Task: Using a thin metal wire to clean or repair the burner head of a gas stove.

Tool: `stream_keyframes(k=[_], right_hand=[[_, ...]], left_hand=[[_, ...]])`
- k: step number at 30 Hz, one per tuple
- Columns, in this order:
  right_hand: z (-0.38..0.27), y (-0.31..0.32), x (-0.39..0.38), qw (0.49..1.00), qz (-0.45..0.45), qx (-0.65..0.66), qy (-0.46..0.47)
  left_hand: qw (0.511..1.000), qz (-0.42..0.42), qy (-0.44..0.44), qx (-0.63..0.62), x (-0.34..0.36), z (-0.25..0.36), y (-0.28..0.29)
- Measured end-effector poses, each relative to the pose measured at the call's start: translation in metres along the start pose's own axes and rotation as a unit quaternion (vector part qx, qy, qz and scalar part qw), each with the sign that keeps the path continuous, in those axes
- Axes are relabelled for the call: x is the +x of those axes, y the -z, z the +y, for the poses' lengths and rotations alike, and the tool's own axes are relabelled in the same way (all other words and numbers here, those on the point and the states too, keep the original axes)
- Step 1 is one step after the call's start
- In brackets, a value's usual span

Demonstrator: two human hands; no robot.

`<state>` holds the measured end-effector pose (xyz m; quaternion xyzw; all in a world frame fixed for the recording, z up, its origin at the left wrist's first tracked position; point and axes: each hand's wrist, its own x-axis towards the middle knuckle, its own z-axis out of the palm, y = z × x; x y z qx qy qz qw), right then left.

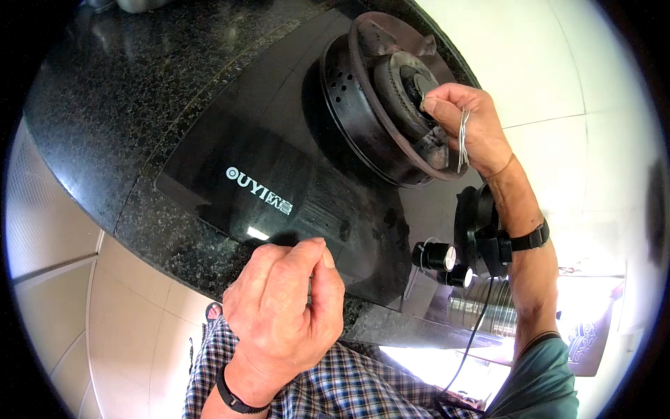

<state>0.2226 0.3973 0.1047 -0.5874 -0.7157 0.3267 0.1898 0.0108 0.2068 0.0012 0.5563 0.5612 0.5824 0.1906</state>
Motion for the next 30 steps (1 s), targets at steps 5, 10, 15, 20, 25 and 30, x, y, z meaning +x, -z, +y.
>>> stream_keyframes(k=[5,10,15,20,25,30], right_hand=[[0.001,0.001,0.006,0.999,0.003,-0.042,0.021],[-0.029,-0.004,0.016,0.984,-0.021,-0.177,-0.013],[-0.023,-0.011,0.014,0.980,0.022,-0.195,0.007],[-0.022,-0.012,0.017,0.981,0.027,-0.189,-0.022],[-0.021,-0.012,0.020,0.984,0.033,-0.175,-0.019],[-0.022,-0.013,0.020,0.982,0.028,-0.187,-0.001]], left_hand=[[1.000,0.000,-0.003,-0.001,0.001,0.001,0.000],[1.000,0.001,0.008,0.004,0.000,0.000,0.001],[1.000,0.006,0.011,-0.012,0.000,-0.001,0.000],[1.000,0.004,0.000,-0.012,0.001,-0.001,0.001],[1.000,0.010,0.001,-0.011,0.001,-0.003,0.001],[0.999,0.023,-0.008,-0.023,0.002,-0.002,0.000]])
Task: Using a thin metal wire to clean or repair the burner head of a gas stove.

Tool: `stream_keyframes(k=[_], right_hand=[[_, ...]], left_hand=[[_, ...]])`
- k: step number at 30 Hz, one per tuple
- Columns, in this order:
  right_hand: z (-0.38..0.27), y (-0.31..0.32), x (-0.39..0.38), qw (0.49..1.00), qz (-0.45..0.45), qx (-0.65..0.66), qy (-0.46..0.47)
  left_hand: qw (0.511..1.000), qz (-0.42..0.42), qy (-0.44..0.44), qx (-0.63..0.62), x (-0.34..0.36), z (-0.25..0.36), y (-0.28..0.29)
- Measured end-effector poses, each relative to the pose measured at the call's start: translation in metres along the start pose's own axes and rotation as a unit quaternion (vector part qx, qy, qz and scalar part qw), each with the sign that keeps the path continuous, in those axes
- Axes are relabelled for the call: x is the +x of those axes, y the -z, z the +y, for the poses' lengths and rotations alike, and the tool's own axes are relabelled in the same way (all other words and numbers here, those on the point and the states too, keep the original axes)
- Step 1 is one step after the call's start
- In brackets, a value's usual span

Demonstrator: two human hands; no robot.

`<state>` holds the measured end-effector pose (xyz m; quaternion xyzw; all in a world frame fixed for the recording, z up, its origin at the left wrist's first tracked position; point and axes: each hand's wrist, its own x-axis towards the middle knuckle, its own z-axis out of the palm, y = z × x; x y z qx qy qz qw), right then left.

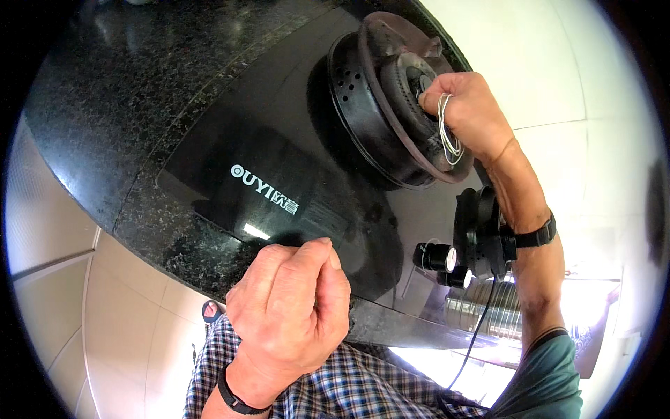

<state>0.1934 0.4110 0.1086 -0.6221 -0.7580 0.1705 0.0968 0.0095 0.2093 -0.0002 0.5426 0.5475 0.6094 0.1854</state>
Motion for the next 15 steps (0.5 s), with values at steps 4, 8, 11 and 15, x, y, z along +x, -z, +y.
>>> stream_keyframes(k=[4,8,11,15], right_hand=[[0.000,0.002,-0.001,0.999,-0.006,0.013,-0.029],[0.000,0.002,-0.002,1.000,0.002,0.012,-0.019],[-0.003,0.002,-0.005,0.999,-0.007,0.034,-0.017],[-0.009,0.015,-0.016,0.985,-0.045,0.164,-0.032]], left_hand=[[1.000,-0.003,-0.006,0.008,0.000,0.000,0.000],[1.000,0.001,-0.003,0.006,-0.001,0.000,-0.002],[1.000,0.009,-0.012,0.011,-0.002,0.000,-0.002],[1.000,-0.011,0.015,0.022,-0.004,0.001,0.000]])
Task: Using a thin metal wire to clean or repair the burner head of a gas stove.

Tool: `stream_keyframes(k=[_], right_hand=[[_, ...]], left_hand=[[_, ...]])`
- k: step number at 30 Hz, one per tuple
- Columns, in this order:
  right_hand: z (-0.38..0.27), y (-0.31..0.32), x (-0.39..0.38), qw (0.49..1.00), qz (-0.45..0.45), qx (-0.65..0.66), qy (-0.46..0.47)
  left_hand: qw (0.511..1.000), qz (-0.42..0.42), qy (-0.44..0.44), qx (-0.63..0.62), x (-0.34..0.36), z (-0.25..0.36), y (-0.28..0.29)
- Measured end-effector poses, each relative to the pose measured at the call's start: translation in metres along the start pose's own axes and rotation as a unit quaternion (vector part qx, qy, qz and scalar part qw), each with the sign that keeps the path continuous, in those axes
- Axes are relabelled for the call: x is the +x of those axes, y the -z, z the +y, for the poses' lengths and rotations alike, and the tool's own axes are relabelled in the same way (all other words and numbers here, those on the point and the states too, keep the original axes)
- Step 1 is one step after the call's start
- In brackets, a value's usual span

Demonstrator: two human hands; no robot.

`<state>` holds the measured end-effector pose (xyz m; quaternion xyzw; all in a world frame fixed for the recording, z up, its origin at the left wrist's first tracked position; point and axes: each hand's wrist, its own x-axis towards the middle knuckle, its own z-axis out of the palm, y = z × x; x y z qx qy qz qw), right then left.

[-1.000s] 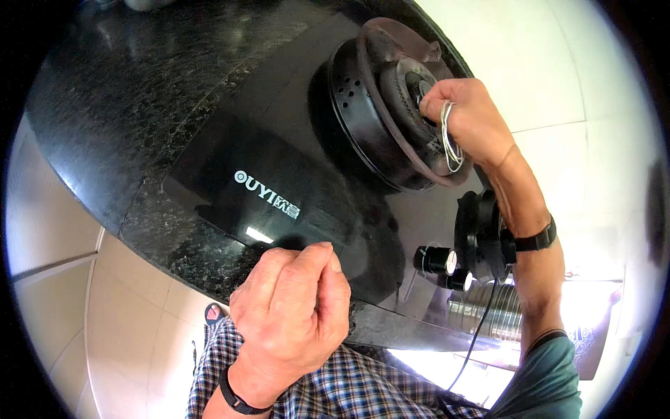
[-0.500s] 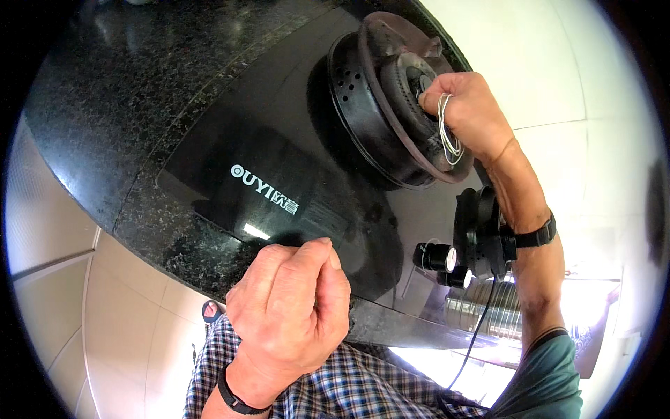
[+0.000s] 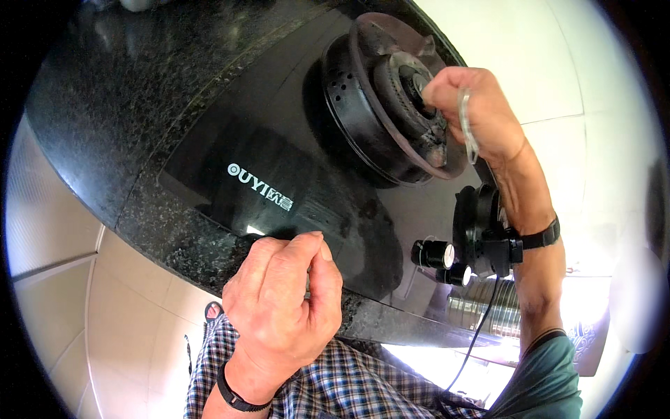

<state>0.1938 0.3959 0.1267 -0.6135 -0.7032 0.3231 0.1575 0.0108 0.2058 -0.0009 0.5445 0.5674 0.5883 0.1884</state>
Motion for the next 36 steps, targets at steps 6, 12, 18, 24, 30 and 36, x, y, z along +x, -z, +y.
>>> stream_keyframes(k=[6,12,18,24,30,36], right_hand=[[0.021,0.021,-0.020,0.982,0.018,0.170,0.081],[0.033,0.019,-0.076,0.986,0.118,0.120,0.012],[0.046,0.035,-0.171,0.983,0.138,0.050,0.107],[0.065,0.011,-0.241,0.967,0.168,0.187,0.049],[0.059,-0.024,-0.274,0.951,0.261,0.138,0.094],[0.059,-0.052,-0.303,0.955,0.259,0.094,0.109]], left_hand=[[1.000,0.007,-0.004,0.001,0.001,0.001,-0.002],[0.999,0.035,-0.015,0.028,0.002,0.005,-0.003],[0.998,0.041,-0.011,0.040,-0.002,0.010,-0.007],[1.000,0.012,-0.009,0.024,-0.003,0.021,0.000],[0.912,-0.123,0.286,-0.265,-0.055,0.084,0.008],[0.856,-0.228,0.359,-0.295,-0.138,0.188,0.002]])
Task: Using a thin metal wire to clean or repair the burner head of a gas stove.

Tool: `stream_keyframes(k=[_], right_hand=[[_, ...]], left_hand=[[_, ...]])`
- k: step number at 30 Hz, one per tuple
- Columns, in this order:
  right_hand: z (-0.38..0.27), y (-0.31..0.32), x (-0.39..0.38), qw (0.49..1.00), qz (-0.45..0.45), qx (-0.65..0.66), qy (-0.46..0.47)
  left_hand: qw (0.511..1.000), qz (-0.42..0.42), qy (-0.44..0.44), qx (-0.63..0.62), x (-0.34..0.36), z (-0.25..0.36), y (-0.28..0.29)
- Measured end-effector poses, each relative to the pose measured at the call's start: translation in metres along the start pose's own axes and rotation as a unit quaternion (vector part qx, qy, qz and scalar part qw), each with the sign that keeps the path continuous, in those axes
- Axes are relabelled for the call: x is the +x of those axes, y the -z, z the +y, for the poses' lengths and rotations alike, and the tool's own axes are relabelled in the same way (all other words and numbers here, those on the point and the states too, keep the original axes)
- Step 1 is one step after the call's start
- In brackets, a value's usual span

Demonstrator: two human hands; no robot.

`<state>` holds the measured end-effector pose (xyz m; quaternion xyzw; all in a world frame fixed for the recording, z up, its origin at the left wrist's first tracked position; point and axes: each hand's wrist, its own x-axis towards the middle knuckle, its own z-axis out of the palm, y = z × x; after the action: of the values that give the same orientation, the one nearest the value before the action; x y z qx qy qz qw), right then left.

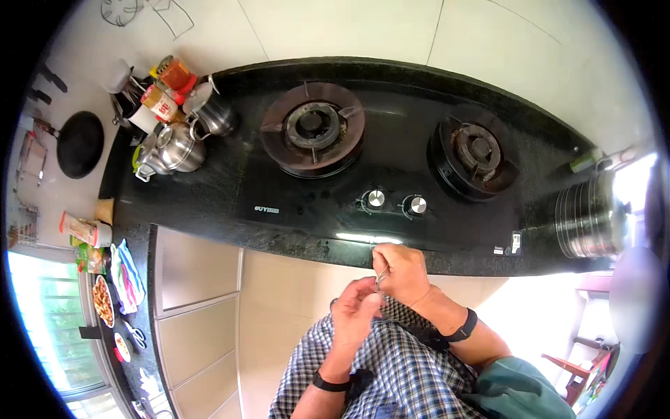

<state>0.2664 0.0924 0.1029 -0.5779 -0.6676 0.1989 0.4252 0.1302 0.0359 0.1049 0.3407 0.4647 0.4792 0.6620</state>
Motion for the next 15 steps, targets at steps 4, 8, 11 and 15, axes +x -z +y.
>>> stream_keyframes(k=[4,8,11,15], right_hand=[[-0.013,0.008,-0.014,0.989,-0.117,0.013,-0.086],[-0.010,0.007,-0.022,0.969,-0.236,0.005,-0.076],[-0.025,0.016,-0.016,0.964,-0.264,-0.029,0.010],[-0.073,0.046,0.030,0.790,-0.592,-0.149,-0.060]], left_hand=[[0.993,0.033,0.043,0.101,-0.014,-0.003,0.003],[0.993,0.080,0.060,0.067,-0.015,0.002,0.021],[0.989,0.110,0.072,0.073,-0.020,0.009,0.037],[0.979,0.147,0.061,0.128,-0.027,0.028,0.055]])
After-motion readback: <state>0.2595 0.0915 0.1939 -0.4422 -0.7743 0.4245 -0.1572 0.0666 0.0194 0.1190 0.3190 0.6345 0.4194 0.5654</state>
